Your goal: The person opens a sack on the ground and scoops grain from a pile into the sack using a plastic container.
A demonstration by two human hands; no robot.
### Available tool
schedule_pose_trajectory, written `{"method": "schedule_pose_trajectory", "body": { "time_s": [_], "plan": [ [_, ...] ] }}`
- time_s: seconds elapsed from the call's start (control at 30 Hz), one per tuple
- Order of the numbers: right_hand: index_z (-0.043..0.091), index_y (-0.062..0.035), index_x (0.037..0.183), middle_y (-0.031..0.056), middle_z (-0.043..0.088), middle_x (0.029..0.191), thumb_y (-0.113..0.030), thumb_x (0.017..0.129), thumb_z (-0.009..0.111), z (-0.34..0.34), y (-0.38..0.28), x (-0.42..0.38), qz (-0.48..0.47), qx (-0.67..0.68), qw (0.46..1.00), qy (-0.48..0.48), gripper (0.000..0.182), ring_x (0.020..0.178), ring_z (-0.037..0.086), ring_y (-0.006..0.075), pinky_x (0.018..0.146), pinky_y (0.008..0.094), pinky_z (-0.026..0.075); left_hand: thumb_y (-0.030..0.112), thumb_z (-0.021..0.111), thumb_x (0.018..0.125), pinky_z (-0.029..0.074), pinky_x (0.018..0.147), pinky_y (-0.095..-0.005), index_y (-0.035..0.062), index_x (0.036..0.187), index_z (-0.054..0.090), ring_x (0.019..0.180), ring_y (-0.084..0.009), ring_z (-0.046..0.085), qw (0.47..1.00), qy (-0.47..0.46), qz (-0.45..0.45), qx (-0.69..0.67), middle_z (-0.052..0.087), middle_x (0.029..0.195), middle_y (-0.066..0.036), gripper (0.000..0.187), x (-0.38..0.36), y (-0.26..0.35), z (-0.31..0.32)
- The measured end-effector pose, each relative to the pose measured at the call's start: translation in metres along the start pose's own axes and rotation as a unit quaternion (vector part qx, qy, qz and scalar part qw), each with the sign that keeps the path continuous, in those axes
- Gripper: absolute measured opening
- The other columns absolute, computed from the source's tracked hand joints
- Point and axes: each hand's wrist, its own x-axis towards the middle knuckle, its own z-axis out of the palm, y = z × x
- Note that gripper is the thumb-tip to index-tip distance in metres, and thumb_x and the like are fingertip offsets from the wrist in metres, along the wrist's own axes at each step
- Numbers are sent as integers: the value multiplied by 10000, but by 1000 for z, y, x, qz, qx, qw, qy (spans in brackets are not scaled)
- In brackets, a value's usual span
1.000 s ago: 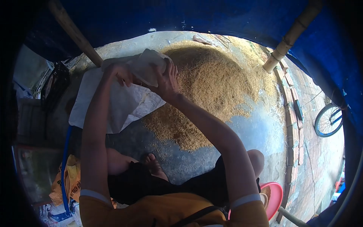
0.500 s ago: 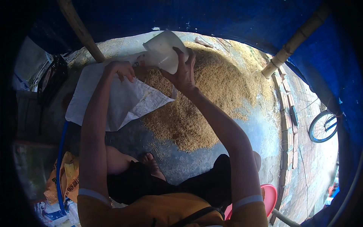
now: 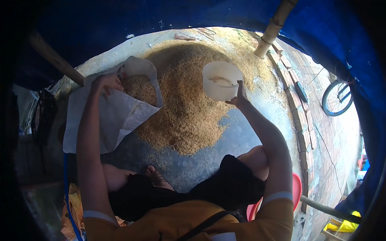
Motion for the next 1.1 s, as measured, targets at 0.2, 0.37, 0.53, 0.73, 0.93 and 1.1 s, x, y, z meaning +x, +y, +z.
{"method": "schedule_pose_trajectory", "body": {
  "time_s": [0.2,0.37,0.53,0.73,0.93,1.1],
  "plan": [
    [158,-164,1317,238,264,1283,-594,735,406,-33,0,-6,2,23,999,26,765,1138,323,447,869,591,303,220,628,679,504,585,-288,20,961,581,735,-214,596,996,26,89,14,593,862,-115,349,49,17,5],
    [135,-87,1317,290,353,1211,-594,809,274,-41,14,15,50,45,988,138,731,1105,377,443,847,574,357,232,622,654,464,694,-362,72,936,600,825,-224,575,984,91,150,-16,578,943,-131,325,50,48,-2],
    [308,41,1193,263,529,1006,-395,842,457,-16,35,-15,214,-217,923,-234,579,936,548,342,804,455,456,224,613,650,309,916,-466,128,925,608,1107,-274,418,984,167,54,38,478,1143,-144,292,37,31,-4],
    [456,-34,1103,128,562,919,-337,819,516,64,77,-39,77,-410,814,-404,420,749,597,206,656,363,525,234,630,633,215,955,-546,148,996,585,1196,-342,301,933,273,-184,143,428,1214,-132,376,48,-55,8],
    [477,-24,1084,118,563,912,-374,847,459,155,104,-39,55,-440,816,-371,423,758,602,207,637,331,527,164,652,609,411,851,-329,135,1030,575,1009,-210,527,952,289,-98,11,561,1061,-112,429,48,-106,13],
    [481,28,1032,139,569,788,-363,843,469,195,125,-33,147,-294,889,-320,435,664,613,217,564,326,532,118,639,608,399,871,-309,98,1064,559,1017,-236,518,946,319,1,-60,546,1088,-129,463,40,-107,15]
  ]
}}
